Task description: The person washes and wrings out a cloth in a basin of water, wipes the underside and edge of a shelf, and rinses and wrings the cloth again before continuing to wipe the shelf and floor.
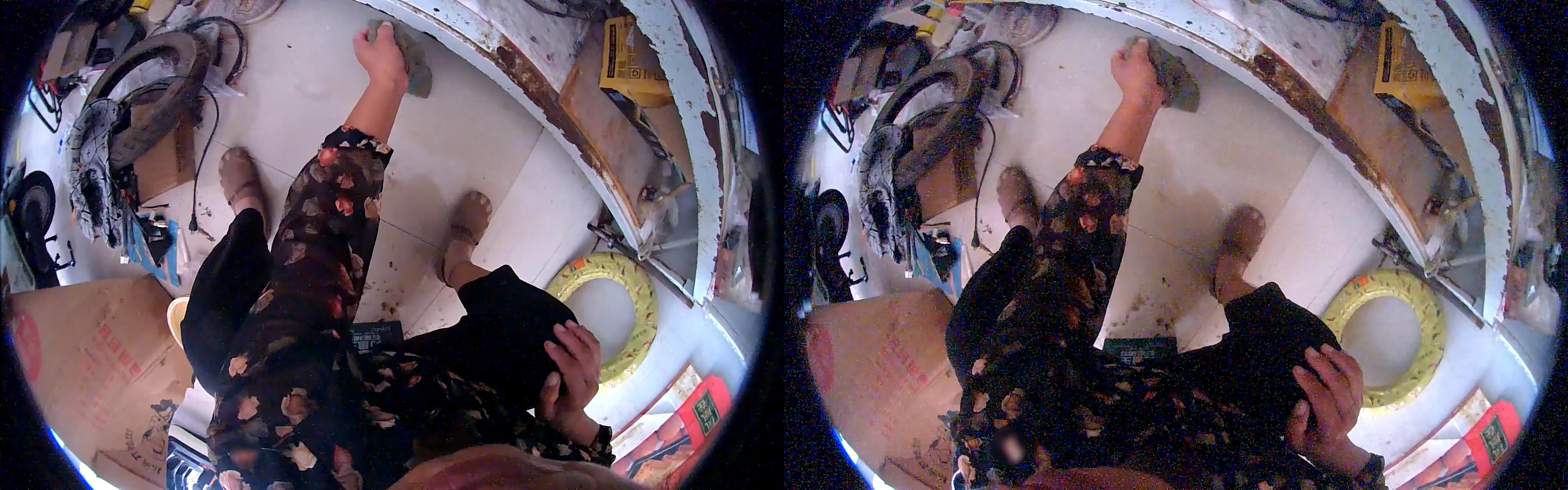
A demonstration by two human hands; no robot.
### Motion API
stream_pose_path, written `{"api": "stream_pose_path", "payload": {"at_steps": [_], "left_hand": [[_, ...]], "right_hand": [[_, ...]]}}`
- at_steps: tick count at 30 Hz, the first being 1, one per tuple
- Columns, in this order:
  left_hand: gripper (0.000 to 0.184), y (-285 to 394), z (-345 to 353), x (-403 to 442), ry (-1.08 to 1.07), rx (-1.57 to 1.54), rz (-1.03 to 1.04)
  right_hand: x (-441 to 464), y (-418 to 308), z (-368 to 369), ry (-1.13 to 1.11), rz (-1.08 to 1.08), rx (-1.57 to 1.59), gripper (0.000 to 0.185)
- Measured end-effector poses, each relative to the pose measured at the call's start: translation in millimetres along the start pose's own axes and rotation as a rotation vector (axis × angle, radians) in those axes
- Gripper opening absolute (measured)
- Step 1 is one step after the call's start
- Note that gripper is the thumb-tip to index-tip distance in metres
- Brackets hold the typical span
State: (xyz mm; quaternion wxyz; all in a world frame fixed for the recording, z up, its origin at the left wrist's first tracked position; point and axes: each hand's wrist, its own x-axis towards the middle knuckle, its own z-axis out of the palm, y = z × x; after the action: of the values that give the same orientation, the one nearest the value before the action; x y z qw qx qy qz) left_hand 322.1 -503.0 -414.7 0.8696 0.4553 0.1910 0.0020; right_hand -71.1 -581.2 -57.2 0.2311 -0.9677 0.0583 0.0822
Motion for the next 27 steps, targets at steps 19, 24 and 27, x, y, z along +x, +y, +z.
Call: {"api": "stream_pose_path", "payload": {"at_steps": [19, 24, 27], "left_hand": [[0.019, -13.7, 32.8, -78.0, -0.146, 0.343, 0.185], [0.021, -17.2, 43.7, -114.0, -0.225, 0.585, 0.297], [0.02, -76.1, 55.0, -170.9, -0.437, 0.57, 0.279]], "right_hand": [[-3.0, 1.3, -1.3, -0.029, -0.015, 0.014, 0.031], [-1.3, 4.6, -5.6, -0.053, -0.046, -0.01, 0.031], [5.0, 1.4, -5.9, -0.041, -0.056, 0.033, 0.031]]}}
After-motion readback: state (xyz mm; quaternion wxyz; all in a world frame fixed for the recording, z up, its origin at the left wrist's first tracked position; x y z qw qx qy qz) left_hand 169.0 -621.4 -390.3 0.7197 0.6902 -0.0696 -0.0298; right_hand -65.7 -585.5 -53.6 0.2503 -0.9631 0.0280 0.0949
